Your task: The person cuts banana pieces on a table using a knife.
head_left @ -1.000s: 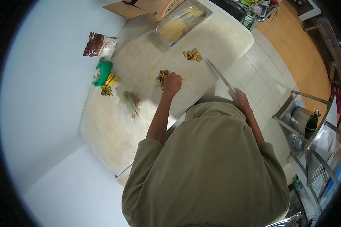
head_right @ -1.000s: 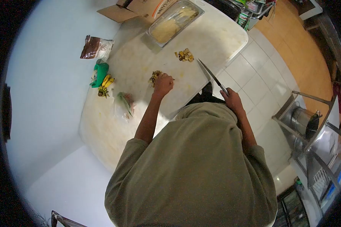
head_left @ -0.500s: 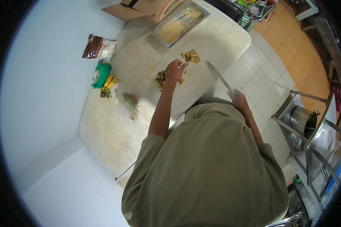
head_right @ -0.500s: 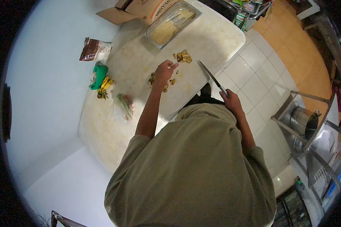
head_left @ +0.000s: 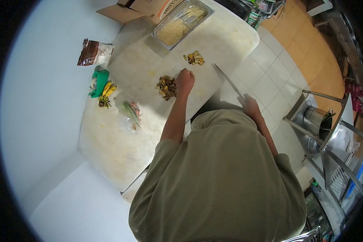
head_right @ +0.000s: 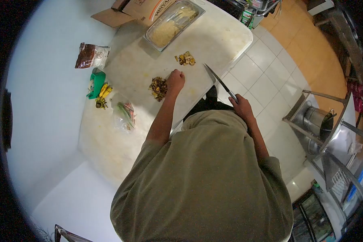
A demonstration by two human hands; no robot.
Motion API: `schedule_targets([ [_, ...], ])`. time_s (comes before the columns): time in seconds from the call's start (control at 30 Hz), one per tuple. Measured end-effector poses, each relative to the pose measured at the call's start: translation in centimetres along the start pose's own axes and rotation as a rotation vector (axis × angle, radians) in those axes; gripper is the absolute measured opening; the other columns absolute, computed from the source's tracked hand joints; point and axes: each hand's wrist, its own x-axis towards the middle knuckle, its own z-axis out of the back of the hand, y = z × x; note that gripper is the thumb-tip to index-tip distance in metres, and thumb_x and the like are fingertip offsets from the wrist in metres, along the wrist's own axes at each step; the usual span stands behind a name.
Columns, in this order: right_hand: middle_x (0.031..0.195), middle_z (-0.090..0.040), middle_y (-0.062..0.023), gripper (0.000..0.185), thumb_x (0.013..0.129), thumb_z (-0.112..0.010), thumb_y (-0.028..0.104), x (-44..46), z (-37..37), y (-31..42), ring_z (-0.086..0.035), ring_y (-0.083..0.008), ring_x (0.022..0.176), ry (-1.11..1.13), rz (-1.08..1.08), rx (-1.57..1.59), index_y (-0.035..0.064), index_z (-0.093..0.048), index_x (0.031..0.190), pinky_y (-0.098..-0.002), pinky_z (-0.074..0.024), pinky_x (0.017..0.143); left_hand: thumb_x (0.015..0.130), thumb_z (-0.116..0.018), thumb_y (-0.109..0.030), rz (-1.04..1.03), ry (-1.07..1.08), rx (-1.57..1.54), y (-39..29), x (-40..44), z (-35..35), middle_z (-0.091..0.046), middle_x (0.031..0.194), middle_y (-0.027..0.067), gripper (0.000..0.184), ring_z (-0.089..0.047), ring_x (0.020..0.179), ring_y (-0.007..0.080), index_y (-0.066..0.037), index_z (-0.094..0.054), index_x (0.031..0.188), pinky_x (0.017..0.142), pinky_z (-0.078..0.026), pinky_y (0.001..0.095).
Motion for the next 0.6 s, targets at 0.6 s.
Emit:
schedule_targets([
  [0.6, 0.076, -0.067, -0.0216, 0.044, 0.099, -0.059, 0.046, -2.4, -0.5, 0.8, -0.066, -0.0402, 0.072, 0.062, -0.023, -0.04, 0.0027, -0.062, 0.101, -0.0475, -0.0495, 0.068, 0.08, -0.079, -0.031, -0.399, 0.204, 0.089, 5.4, -2.9, 6.5, -0.067, 0.101, 0.0083, 0.029, -0.062, 0.1, 0.0309, -0.012, -0.068, 0.098, 0.087, -0.048, 0.0471],
])
